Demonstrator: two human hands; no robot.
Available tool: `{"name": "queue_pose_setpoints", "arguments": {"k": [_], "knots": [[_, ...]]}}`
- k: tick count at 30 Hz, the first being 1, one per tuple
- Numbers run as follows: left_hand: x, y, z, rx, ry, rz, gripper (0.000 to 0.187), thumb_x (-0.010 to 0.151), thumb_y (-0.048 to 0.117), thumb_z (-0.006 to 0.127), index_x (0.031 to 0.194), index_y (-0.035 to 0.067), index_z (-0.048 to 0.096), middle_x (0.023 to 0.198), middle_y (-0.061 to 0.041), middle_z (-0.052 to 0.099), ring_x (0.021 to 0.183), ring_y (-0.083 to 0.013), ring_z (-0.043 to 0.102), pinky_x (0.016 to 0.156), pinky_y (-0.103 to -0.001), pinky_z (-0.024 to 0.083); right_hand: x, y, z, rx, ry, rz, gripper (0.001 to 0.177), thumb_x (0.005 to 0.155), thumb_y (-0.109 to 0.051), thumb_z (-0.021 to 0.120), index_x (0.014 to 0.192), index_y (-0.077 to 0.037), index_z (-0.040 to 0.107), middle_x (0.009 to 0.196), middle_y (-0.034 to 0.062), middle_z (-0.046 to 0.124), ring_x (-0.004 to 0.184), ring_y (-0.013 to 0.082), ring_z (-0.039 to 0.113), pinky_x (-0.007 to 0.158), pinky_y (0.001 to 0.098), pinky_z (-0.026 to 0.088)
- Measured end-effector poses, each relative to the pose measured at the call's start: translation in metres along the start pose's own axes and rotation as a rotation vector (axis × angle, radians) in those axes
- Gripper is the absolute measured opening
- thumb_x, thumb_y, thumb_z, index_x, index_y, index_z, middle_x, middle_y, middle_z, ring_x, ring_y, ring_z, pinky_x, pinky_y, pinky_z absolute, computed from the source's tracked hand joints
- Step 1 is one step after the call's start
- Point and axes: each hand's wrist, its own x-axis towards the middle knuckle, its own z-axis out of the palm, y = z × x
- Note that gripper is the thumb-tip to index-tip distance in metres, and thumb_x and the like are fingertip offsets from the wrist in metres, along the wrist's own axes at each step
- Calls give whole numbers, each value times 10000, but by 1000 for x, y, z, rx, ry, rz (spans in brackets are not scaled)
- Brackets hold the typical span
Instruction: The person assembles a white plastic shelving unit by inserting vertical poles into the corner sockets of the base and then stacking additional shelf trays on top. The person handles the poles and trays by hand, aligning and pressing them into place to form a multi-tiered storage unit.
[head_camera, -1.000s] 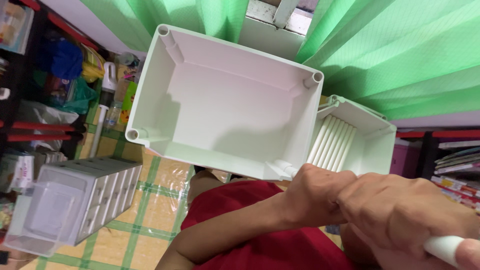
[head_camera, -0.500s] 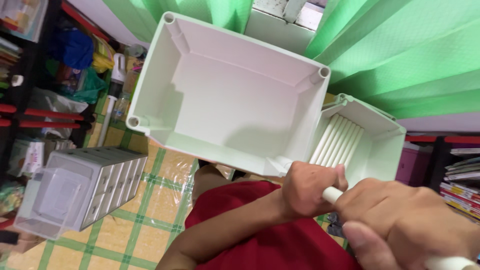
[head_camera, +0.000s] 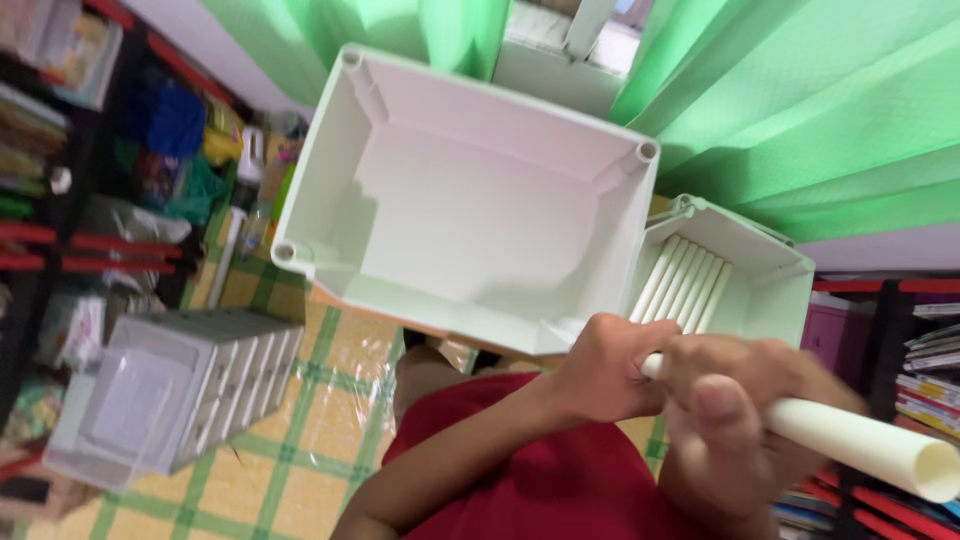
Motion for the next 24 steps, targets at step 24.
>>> {"name": "queue_pose_setpoints", "arguments": {"k": [24], "knots": [[8,2,-24,89,-324,-157,176,886,141,732,1028,44,699,980,-127,681,895,-252,680,775,-335,567,-14,44,-6,-178,-108,-89,390,1013,-146,608,667,-65,445,570,33,452,486,145,418,479,317,327]]}}
